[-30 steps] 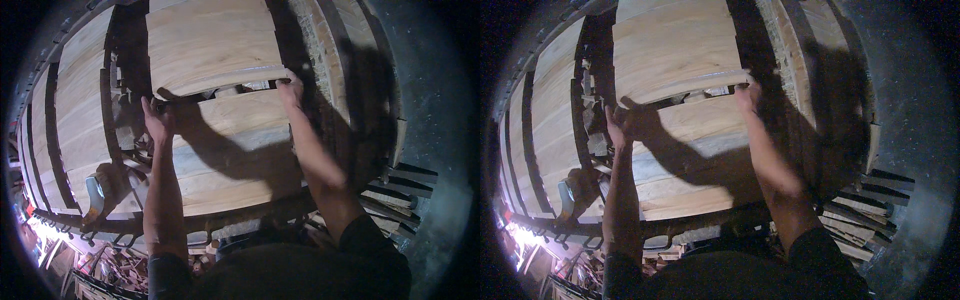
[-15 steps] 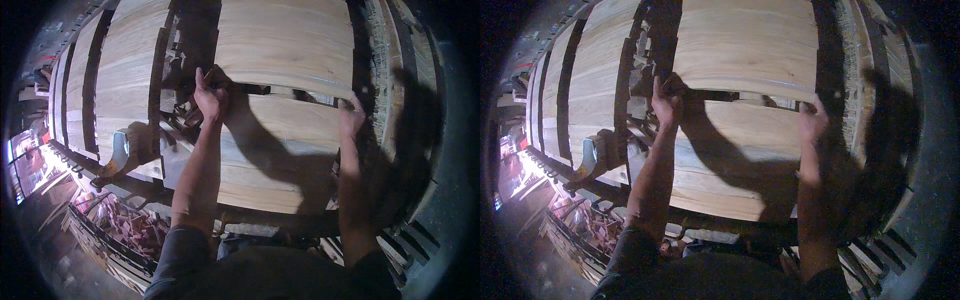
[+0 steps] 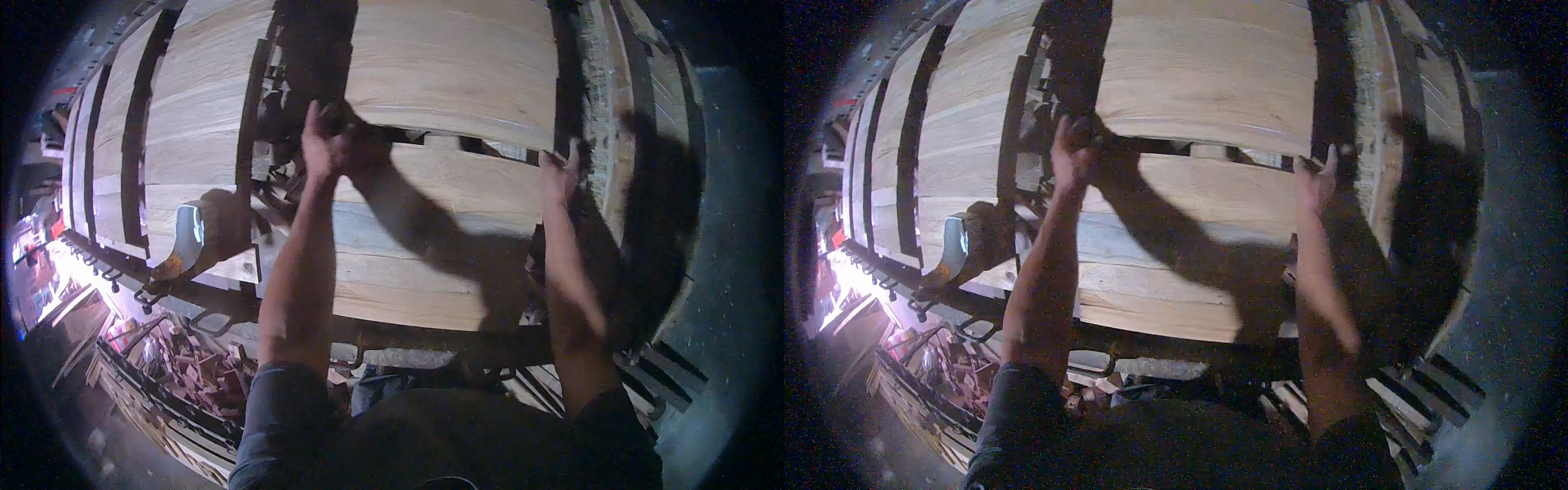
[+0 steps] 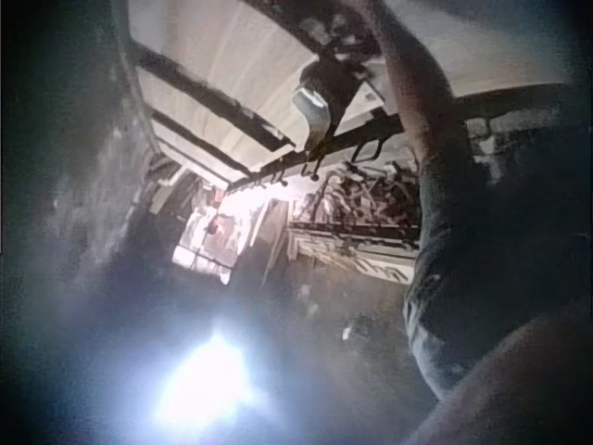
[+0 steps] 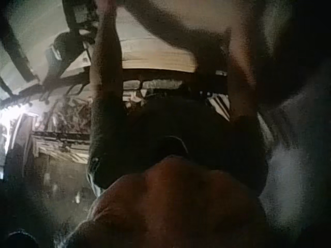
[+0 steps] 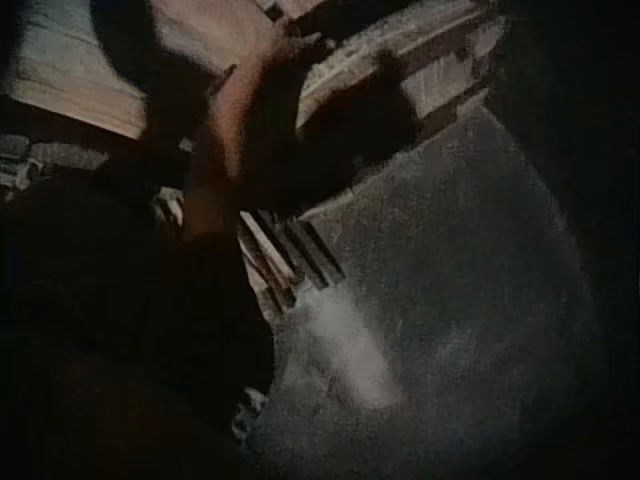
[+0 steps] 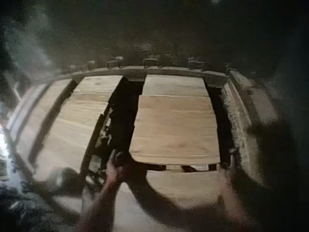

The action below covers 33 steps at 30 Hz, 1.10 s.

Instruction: The person applies glue to wooden planks using a brush and assembles them into a larger panel. They repeatedly dip the brush into a container, spread glue on the wood, and place the planks together.

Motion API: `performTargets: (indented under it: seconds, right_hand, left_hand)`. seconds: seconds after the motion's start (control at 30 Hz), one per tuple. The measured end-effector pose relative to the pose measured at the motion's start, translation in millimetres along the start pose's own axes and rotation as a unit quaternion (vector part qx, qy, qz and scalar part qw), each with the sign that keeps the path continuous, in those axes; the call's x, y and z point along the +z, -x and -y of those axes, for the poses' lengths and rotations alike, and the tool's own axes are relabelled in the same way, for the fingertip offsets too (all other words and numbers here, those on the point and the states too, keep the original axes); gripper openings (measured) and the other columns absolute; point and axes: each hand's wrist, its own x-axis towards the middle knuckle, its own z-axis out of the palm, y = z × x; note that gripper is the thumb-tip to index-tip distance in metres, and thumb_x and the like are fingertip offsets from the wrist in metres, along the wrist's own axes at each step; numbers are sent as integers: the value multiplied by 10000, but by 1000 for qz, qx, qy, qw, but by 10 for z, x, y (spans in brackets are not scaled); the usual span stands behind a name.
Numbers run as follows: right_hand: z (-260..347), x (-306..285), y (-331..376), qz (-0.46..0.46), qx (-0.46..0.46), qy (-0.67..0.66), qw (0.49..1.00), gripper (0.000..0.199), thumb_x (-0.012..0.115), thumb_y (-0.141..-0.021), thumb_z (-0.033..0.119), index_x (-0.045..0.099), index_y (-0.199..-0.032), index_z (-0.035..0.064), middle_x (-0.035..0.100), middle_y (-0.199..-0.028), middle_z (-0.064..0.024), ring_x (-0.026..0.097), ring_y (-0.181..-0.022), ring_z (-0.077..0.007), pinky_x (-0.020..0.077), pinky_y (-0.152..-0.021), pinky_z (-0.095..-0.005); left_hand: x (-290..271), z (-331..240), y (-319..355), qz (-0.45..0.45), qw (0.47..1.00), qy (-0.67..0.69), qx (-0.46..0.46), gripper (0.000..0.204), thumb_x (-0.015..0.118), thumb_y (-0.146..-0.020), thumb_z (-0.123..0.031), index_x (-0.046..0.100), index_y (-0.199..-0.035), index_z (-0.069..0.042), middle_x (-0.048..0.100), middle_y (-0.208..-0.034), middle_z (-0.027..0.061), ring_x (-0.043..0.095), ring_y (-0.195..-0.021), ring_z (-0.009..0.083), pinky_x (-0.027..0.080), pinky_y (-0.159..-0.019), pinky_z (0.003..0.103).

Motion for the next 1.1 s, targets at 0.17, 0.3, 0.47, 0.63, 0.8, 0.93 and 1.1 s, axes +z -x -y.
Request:
performTargets:
  seconds: [0.17,0.3,0.47,0.63,0.8,0.93,1.1]
  right_hand:
    - [-538,-279,78,78,103,33,991,403,774,-768,227,690,-1104,21,689,-1066,-79,621,-962,-190,479,-879,-339]
    - [256,-374,343,110,127,97,981,335,762,-775,128,698,-1085,21,688,-975,-50,620,-918,-156,480,-832,-288]
    - [353,-832,569,97,-7,-160,982,368,702,-786,-9,648,-1148,27,681,-1056,-51,627,-962,-155,477,-872,-291]
    - [410,-1425,1224,137,-60,-165,975,447,670,-802,-51,579,-1233,27,635,-1171,-74,606,-1038,-165,454,-932,-299]
    - [27,-1532,1658,233,-25,-137,962,367,670,-784,-55,587,-1132,27,639,-1116,-64,616,-992,-171,477,-896,-311]
    - [161,-1517,1633,249,-111,123,954,359,657,-762,-55,591,-1102,40,669,-1075,-130,654,-931,-231,499,-846,-334]
    - [494,-1676,1643,291,-87,178,936,417,668,-786,-18,602,-1191,54,660,-1145,-148,627,-1064,-260,469,-926,-351]
  left_hand:
    - [-275,-6,279,133,979,-55,-143,698,641,-844,36,319,-1463,27,467,-1424,218,483,-1293,246,393,-1075,343]
    - [-406,417,458,78,992,-63,-74,678,633,-845,30,332,-1452,52,478,-1428,196,460,-1328,269,351,-1109,358]
    - [-520,-408,796,-10,996,60,-67,688,644,-840,64,329,-1451,58,509,-1401,183,496,-1282,226,378,-1078,329]
    - [-966,-637,1367,-50,985,150,-68,619,577,-837,178,408,-1413,26,557,-1331,154,540,-1220,228,469,-998,338]
    - [-1235,-362,1866,36,994,93,-49,609,589,-810,178,478,-1374,-24,581,-1318,102,564,-1196,212,490,-966,332]
    - [-1310,-419,1881,74,985,-154,27,578,683,-765,111,533,-1311,-4,646,-1138,120,616,-1050,200,477,-925,297]
    - [-1593,-446,2020,-23,981,-152,118,612,697,-763,76,506,-1338,-10,555,-1310,159,537,-1210,287,426,-1019,372]
